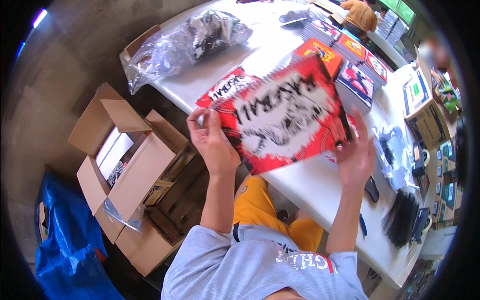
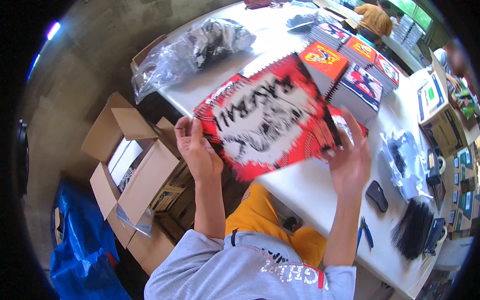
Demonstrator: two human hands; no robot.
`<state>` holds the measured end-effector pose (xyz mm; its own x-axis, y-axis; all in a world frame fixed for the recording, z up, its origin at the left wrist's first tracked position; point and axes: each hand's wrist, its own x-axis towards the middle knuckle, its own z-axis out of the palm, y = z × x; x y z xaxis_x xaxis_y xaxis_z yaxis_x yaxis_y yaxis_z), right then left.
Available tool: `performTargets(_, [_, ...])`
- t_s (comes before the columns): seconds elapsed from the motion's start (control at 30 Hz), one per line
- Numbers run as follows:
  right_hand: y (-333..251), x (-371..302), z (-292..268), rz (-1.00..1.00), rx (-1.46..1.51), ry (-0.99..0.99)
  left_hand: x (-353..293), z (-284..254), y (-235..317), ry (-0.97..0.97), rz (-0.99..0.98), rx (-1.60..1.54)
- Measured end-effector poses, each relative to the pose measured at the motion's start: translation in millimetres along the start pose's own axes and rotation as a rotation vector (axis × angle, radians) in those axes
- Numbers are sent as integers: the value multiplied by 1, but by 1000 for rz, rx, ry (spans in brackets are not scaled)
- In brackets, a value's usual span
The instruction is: The person assembles spiral notebooks by inserting a plastic coil through the pre-punched holes in the covers and pages, then trims and crimps the ends of the coil using pliers.
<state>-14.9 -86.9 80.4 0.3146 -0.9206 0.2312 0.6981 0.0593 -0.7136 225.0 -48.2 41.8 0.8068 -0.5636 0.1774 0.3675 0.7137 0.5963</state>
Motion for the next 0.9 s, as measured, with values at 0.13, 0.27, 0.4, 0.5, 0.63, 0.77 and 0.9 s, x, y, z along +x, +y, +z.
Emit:
performTargets(0.13, [44, 103, 50, -368, -1170, -135, 56, -19, 30, -4, 174, -16])
performTargets(0.27, [39, 103, 134, -913, -1541, -292, 71, 16, 72, -347, 481, 110])
performTargets(0.4, [49, 129, 159, -601, -1454, -564, 99, 42, 85, -509, 935, 483])
performTargets(0.5, [69, 174, 112, -59, -728, -183, 125, 26, 100, -428, 1036, 583])
performTargets(0.63, [129, 167, 21, 292, -765, 179, 154, -55, 23, -269, 338, 763])
performTargets(0.77, [179, 141, 7, 351, -1024, 248, 129, -117, -54, -128, 13, 945])
performTargets(0.9, [170, 136, -1, 360, -1160, 233, 119, -105, -75, -21, -47, 852])
